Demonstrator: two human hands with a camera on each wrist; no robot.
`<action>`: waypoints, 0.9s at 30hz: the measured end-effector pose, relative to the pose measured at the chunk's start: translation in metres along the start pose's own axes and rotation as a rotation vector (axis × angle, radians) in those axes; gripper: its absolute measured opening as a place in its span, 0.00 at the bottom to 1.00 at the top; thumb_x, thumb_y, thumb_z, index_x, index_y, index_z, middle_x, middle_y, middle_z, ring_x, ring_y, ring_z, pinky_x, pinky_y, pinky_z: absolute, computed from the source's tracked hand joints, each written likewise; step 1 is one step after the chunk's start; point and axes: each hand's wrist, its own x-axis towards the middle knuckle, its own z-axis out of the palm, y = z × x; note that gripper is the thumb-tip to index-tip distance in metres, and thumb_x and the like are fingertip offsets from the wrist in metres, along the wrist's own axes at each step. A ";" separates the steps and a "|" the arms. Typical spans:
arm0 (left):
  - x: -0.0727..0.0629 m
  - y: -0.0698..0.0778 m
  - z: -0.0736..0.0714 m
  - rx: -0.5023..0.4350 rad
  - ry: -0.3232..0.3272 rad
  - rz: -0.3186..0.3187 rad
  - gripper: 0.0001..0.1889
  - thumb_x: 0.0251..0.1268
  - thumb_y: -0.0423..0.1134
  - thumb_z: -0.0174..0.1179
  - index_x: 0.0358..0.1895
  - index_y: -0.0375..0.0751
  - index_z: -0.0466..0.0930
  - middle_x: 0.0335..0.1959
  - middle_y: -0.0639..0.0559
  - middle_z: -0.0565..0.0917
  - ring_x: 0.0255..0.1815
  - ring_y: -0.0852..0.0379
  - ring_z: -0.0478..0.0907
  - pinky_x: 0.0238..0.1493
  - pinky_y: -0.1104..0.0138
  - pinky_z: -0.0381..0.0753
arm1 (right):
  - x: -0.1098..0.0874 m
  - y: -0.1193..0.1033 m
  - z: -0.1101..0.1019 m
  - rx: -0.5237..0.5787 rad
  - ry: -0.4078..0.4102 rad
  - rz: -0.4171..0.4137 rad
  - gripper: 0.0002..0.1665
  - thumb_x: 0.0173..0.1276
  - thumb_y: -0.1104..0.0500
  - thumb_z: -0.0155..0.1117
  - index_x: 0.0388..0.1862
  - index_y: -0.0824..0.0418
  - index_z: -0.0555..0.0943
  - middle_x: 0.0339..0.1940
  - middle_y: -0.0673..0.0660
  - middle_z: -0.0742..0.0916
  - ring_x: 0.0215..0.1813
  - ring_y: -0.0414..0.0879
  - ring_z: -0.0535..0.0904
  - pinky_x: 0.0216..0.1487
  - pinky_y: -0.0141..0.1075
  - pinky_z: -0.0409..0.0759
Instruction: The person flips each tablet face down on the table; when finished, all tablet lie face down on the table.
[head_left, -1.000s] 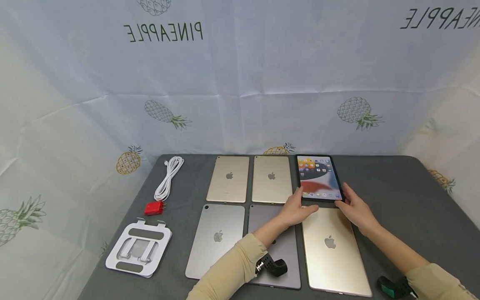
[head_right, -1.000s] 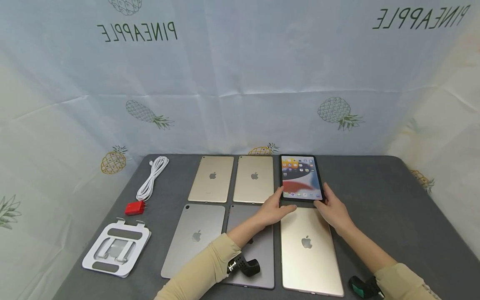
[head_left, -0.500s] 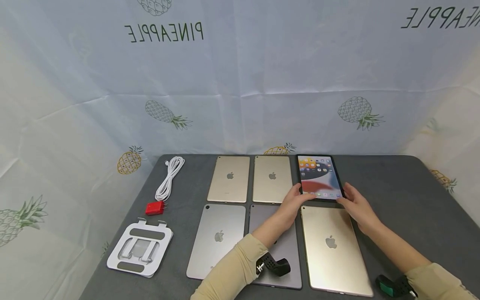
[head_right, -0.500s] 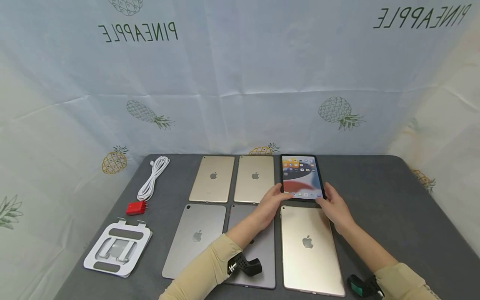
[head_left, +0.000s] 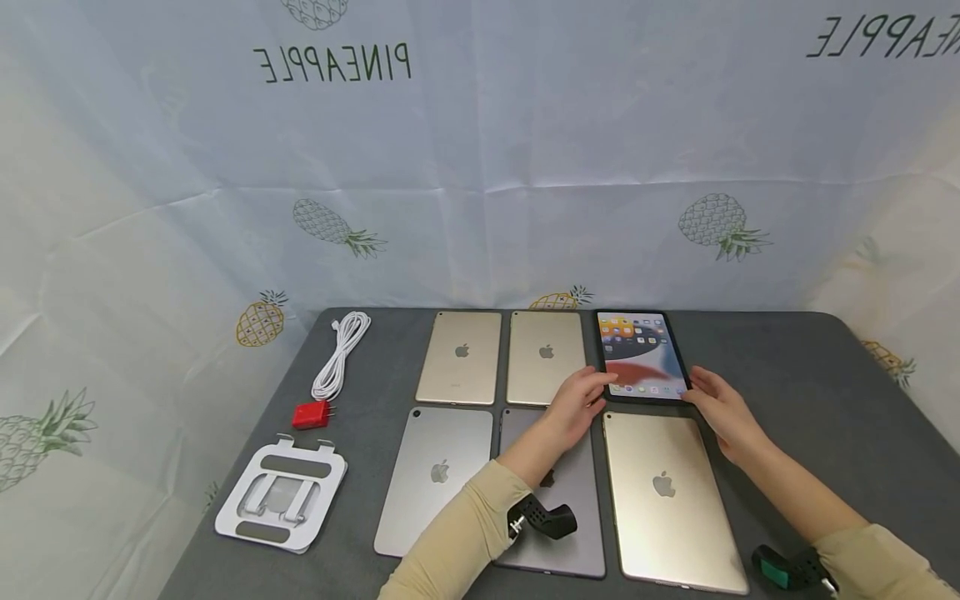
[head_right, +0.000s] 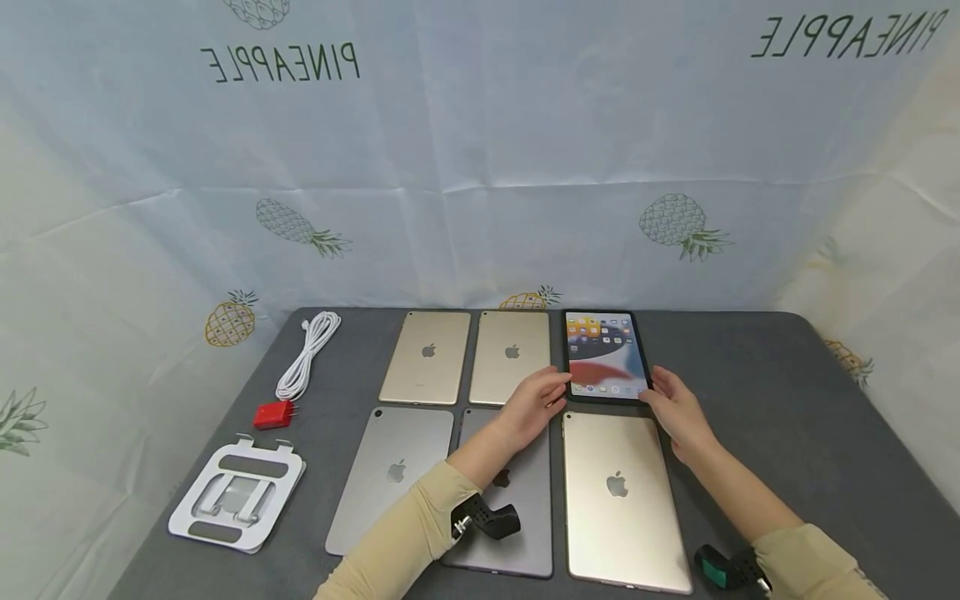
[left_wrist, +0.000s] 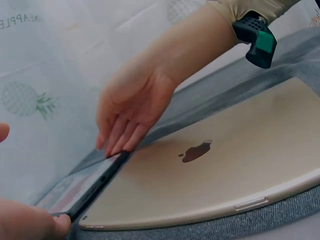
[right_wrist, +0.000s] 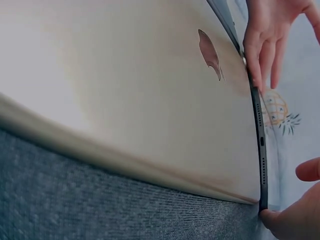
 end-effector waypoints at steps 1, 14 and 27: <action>0.000 0.001 0.001 -0.006 0.002 -0.001 0.43 0.60 0.33 0.58 0.74 0.21 0.43 0.75 0.31 0.49 0.76 0.38 0.48 0.72 0.51 0.54 | 0.000 0.000 0.000 -0.001 0.000 0.000 0.41 0.78 0.58 0.45 0.77 0.72 0.37 0.77 0.75 0.48 0.76 0.69 0.42 0.71 0.62 0.44; 0.008 0.006 0.004 -0.001 0.046 0.054 0.30 0.68 0.25 0.53 0.69 0.15 0.52 0.68 0.30 0.64 0.66 0.45 0.66 0.67 0.58 0.66 | 0.002 -0.002 0.004 0.026 -0.080 0.007 0.41 0.78 0.59 0.46 0.76 0.74 0.38 0.76 0.76 0.51 0.75 0.67 0.48 0.72 0.59 0.50; -0.004 0.005 0.016 0.285 0.204 0.337 0.15 0.66 0.26 0.58 0.55 0.28 0.74 0.49 0.35 0.84 0.46 0.48 0.84 0.45 0.62 0.83 | 0.008 -0.014 0.023 -0.110 -0.108 0.005 0.38 0.79 0.53 0.47 0.76 0.73 0.48 0.73 0.75 0.58 0.72 0.68 0.57 0.69 0.60 0.59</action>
